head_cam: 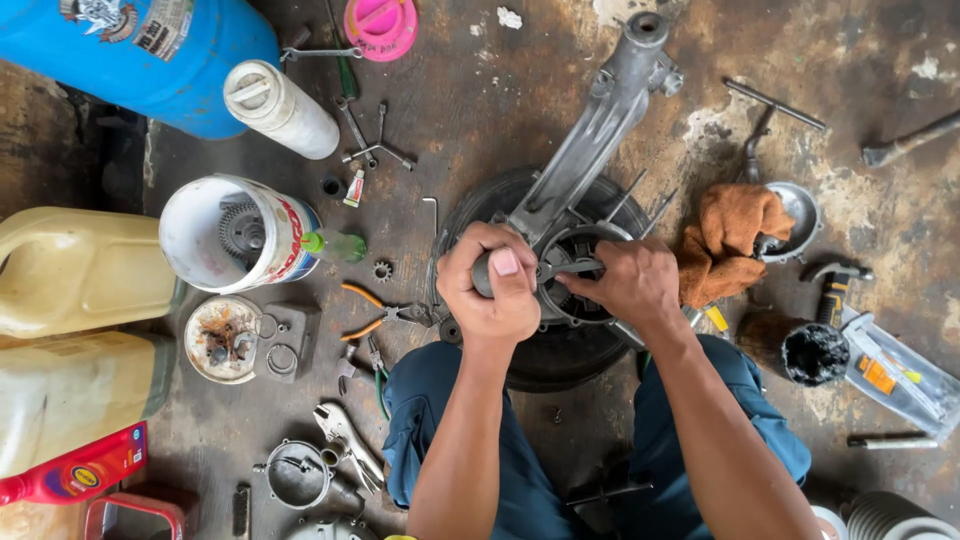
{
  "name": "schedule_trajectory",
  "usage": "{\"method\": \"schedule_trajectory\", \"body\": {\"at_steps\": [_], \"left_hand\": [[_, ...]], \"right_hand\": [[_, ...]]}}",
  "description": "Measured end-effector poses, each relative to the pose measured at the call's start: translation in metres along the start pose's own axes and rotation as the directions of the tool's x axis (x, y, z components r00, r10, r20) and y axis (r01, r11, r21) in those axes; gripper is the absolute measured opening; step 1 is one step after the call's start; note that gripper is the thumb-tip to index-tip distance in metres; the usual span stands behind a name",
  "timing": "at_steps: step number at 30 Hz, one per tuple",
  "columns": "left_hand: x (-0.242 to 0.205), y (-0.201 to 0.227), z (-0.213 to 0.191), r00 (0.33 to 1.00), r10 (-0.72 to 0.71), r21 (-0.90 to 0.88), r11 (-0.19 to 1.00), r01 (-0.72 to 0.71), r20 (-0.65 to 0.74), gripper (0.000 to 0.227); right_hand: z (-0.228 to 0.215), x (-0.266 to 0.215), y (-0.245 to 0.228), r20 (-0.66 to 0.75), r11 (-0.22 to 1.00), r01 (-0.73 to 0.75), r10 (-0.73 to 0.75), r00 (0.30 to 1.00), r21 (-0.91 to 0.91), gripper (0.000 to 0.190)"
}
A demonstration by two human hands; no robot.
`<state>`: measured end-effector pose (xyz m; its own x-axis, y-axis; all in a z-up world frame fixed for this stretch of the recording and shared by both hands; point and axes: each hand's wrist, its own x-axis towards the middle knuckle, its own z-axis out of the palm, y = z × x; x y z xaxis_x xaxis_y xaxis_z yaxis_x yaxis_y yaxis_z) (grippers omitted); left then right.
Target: The person uses a hammer and a metal tool to tap and adjust components inside a disassembled engine casing. They also use a wrench to tighten or loosen parts within the assembly. The work is performed on a cluttered floor with various tools and containers nearby.
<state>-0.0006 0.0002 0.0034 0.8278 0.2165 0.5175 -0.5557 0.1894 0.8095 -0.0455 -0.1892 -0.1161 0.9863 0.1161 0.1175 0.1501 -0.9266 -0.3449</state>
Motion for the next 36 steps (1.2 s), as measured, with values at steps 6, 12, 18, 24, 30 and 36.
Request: {"method": "schedule_trajectory", "body": {"at_steps": [6,12,18,24,30,36], "left_hand": [[-0.001,0.000,0.001,1.000,-0.020,0.001,1.000,0.020,-0.009,0.042],[-0.001,0.000,0.005,0.999,0.004,0.010,1.000,-0.004,-0.037,0.039],[-0.002,-0.002,0.011,0.998,0.012,0.031,0.999,-0.010,-0.061,0.036],[0.002,-0.004,0.015,0.996,0.026,0.048,0.999,-0.022,-0.084,0.038],[0.000,-0.006,0.008,0.998,0.034,0.083,0.996,-0.029,-0.061,0.037],[-0.009,0.003,0.014,0.993,-0.017,0.263,0.963,0.048,-0.118,0.046]], "right_hand": [[0.012,-0.003,0.002,0.033,0.993,-0.053,0.056,0.998,-0.106,0.059],[0.019,-0.006,0.005,0.014,0.994,-0.054,0.056,0.998,-0.090,0.061],[0.009,-0.008,0.000,0.006,0.997,-0.052,0.052,0.999,-0.058,0.059],[-0.003,-0.005,-0.006,-0.001,0.999,-0.017,0.017,1.000,-0.037,0.059],[0.009,-0.009,-0.010,-0.030,0.993,-0.066,0.063,0.998,-0.096,0.065],[0.015,-0.017,-0.006,-0.067,0.997,-0.027,0.022,0.998,-0.078,0.065]]}}
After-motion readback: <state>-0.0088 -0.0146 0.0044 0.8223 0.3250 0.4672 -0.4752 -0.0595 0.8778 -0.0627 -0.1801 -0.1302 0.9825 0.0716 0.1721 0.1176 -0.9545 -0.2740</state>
